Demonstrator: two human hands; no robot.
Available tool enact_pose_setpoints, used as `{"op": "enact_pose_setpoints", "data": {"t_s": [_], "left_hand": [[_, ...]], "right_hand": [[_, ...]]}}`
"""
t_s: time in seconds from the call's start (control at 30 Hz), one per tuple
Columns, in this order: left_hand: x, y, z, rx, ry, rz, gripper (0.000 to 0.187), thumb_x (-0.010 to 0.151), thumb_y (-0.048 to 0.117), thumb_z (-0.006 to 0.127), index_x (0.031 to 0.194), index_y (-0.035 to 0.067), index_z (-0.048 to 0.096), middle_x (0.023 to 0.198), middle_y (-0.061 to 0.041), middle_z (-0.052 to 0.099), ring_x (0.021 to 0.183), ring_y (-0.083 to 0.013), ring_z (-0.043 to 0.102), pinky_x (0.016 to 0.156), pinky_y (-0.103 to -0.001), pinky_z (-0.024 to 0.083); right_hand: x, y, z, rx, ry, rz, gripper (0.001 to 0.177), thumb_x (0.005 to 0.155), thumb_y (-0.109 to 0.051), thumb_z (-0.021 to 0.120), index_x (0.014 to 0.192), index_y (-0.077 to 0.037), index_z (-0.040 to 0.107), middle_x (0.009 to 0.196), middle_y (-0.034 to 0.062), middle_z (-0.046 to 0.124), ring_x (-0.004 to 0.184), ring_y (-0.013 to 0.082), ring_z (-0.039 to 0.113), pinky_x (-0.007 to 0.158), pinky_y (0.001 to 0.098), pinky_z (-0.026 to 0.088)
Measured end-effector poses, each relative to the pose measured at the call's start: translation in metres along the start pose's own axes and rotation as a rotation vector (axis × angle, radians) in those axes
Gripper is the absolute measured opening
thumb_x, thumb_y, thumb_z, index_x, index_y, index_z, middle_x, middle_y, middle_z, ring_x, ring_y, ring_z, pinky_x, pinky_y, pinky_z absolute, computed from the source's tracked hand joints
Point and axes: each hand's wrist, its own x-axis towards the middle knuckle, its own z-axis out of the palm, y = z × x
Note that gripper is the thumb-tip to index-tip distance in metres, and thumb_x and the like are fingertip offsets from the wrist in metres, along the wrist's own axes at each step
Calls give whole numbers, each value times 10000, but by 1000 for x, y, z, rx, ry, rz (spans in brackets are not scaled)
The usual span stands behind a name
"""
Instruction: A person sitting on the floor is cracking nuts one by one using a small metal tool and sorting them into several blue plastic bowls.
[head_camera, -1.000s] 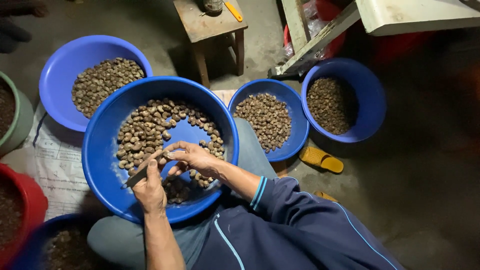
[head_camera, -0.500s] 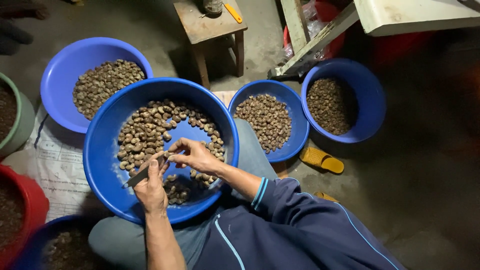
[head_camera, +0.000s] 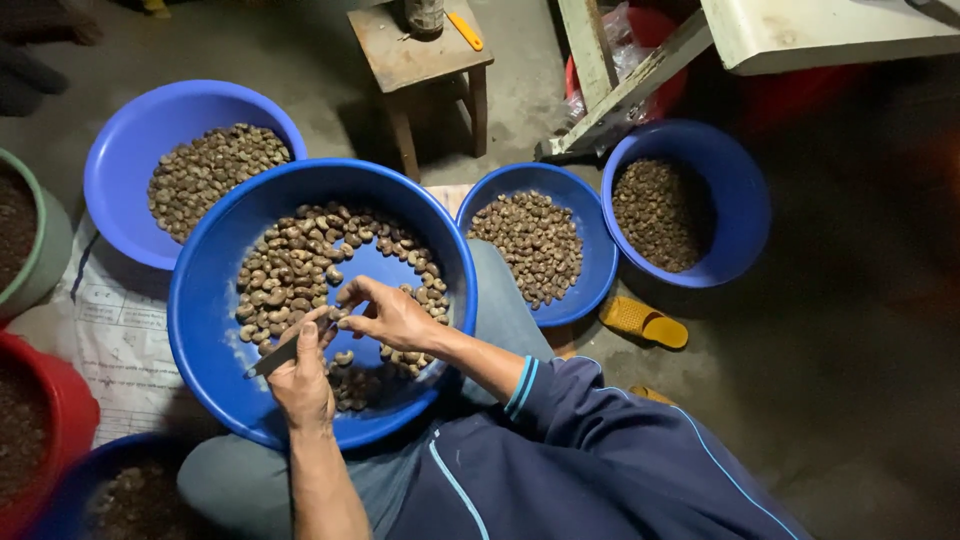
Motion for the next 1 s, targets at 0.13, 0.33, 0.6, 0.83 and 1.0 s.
{"op": "enact_pose_setpoints", "data": {"t_s": [0.13, 0.33, 0.6, 0.83, 1.0], "left_hand": [[2, -1, -2, 64, -42, 42, 180, 1044, 98, 660, 1157, -26, 723, 1153, -261, 724, 1113, -317, 710, 854, -420, 630], [3, -6, -5, 24, 46, -30, 195, 1066, 120, 646, 1171, -36, 697, 1132, -266, 723, 1053, -340, 739, 829, -411, 638], [8, -23, -26, -12, 61, -149, 249, 1096, 133, 597, 1231, -70, 648, 1186, -296, 692, 1052, -387, 736, 778, -359, 640], [7, -21, -26, 18, 33, -167, 267, 1107, 131, 581, 1253, -87, 633, 1217, -316, 675, 1076, -409, 721, 799, -385, 642], [6, -17, -24, 48, 15, -173, 267, 1105, 107, 573, 1260, -103, 632, 1210, -326, 671, 1075, -416, 716, 794, -392, 641]], "right_hand": [[-2, -9, -3, -51, -2, 6, 387, 927, -175, 756, 1266, -93, 588, 1054, 112, 738, 768, 224, 759, 714, 358, 610], [-6, -27, -10, -130, 54, -32, 237, 939, -155, 736, 1152, -80, 661, 1026, 137, 752, 731, 246, 753, 639, 360, 595], [-10, -16, -78, -107, 480, -210, 178, 961, -152, 733, 1132, -110, 701, 958, 104, 773, 764, 197, 754, 694, 315, 611], [-41, 24, -154, -256, 784, -16, 243, 953, -131, 742, 1168, -65, 650, 1039, 132, 765, 845, 153, 698, 767, 279, 560], [-44, 13, -137, -366, 771, -98, 207, 1000, -137, 679, 1199, -85, 661, 981, 184, 752, 852, 303, 740, 770, 419, 601]]}}
